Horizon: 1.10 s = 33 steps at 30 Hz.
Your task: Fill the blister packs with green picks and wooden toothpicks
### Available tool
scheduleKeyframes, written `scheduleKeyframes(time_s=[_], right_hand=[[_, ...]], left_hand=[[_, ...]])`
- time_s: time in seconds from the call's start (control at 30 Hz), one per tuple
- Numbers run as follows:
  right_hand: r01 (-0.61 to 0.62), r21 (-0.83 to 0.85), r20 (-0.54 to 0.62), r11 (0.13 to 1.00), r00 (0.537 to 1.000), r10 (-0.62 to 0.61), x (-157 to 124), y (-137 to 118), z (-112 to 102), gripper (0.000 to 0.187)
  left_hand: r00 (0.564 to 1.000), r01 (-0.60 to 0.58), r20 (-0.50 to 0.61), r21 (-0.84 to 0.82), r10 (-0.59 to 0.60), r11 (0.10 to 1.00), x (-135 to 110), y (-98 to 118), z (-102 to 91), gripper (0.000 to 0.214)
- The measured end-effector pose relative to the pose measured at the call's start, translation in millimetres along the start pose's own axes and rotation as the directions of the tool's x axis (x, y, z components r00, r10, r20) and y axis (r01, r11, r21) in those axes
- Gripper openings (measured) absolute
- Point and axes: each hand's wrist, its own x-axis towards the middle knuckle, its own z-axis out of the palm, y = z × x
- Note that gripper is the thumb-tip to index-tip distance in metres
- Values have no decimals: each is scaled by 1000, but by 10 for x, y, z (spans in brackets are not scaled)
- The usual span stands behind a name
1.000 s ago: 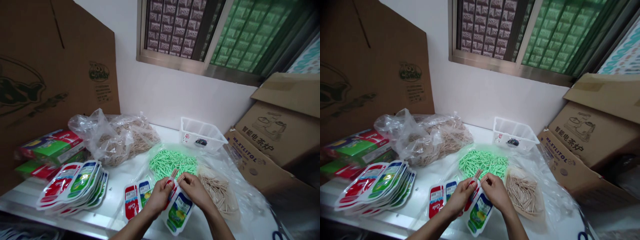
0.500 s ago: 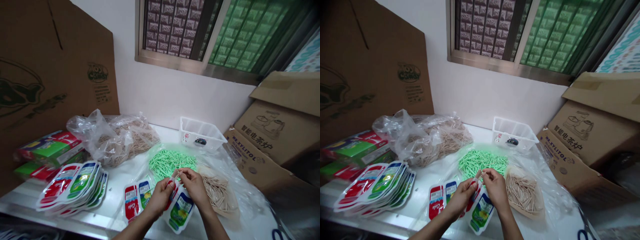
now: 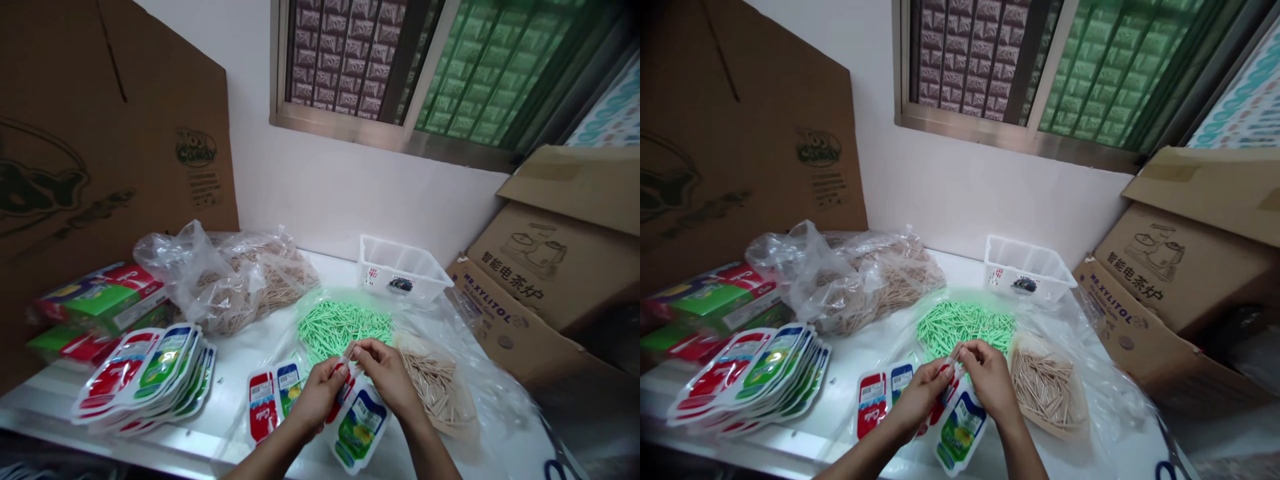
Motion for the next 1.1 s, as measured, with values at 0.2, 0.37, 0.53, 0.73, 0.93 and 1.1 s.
scheduleKeyframes(time_s=[0.2,0.37,0.53,0.73,0.93,1.1], right_hand=[[-6,-167,-14,986,1000,4,-24,72,-72,11],[-9,-40,22,999,1000,9,-35,-13,-63,23],[22,41,17,999,1000,-23,3,-42,-20,27],[-11,32,13,999,1000,10,14,3,-11,29],[10,-94,42,996,999,-6,-12,10,-120,22],[53,-248,34,967,998,-46,-83,7,-163,23]], left_hand=[[999,6,-45,3,-6,1000,-7,37,-20,43],[1000,1,-6,35,-1,999,1,24,-29,43],[999,2,38,44,-4,999,1,-14,-47,42],[999,6,36,0,-6,1000,-14,0,-25,41],[1000,15,28,-11,-14,1000,-21,33,-20,43],[998,-11,62,116,4,993,-1,5,-66,41]])
